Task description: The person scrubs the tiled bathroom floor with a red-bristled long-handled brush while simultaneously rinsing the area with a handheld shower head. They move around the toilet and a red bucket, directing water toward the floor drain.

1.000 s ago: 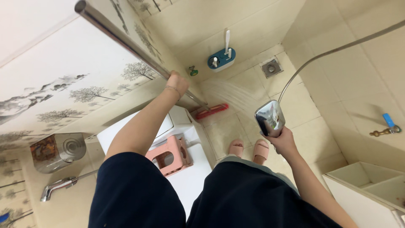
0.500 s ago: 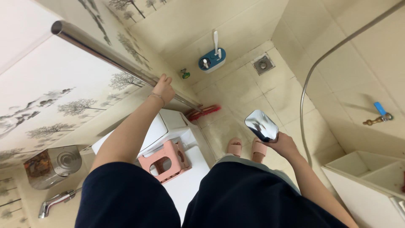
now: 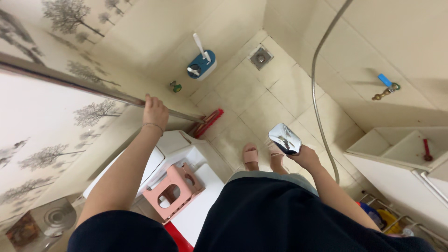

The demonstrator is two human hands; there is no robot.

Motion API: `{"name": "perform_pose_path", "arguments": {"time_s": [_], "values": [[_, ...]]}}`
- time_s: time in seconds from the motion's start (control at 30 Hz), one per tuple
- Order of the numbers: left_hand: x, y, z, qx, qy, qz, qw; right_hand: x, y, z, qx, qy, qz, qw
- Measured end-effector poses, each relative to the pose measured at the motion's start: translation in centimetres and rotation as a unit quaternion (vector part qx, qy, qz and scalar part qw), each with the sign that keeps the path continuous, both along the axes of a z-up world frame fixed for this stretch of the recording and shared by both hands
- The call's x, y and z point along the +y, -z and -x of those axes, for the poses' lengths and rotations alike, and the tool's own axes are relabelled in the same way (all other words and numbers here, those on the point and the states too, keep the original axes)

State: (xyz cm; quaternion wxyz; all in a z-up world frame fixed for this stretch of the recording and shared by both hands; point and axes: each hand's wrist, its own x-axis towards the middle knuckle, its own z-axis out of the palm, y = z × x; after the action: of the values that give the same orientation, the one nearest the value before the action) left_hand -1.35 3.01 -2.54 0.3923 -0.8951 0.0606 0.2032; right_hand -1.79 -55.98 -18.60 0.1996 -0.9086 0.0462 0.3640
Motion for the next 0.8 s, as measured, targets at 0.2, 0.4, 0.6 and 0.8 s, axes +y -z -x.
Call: {"name": "perform_pose_path", "arguments": {"time_s": [0.2,0.4,0.6,0.8], "values": [[2.4,3.4,-0.3,-0.008,-0.048,0.003,0.999,-3.0,1.6,1.4,0.035,-0.008,0.009,0.999],[4.1,3.1,0.4,0.045,0.0,-0.018,0.999,-4.4,2.1,2.5,0.033,0.025,-0.017,0.999],[4.2,1.9,2.6,0.044,0.005,0.026,0.999,-4.2,0.9,2.9,0.04,0.028,-0.01,0.999],[4.1,1.4,4.0,0.033,0.018,0.035,0.999,-3.8,-1.4,2.4,0.103,0.003,0.062,0.993]]}}
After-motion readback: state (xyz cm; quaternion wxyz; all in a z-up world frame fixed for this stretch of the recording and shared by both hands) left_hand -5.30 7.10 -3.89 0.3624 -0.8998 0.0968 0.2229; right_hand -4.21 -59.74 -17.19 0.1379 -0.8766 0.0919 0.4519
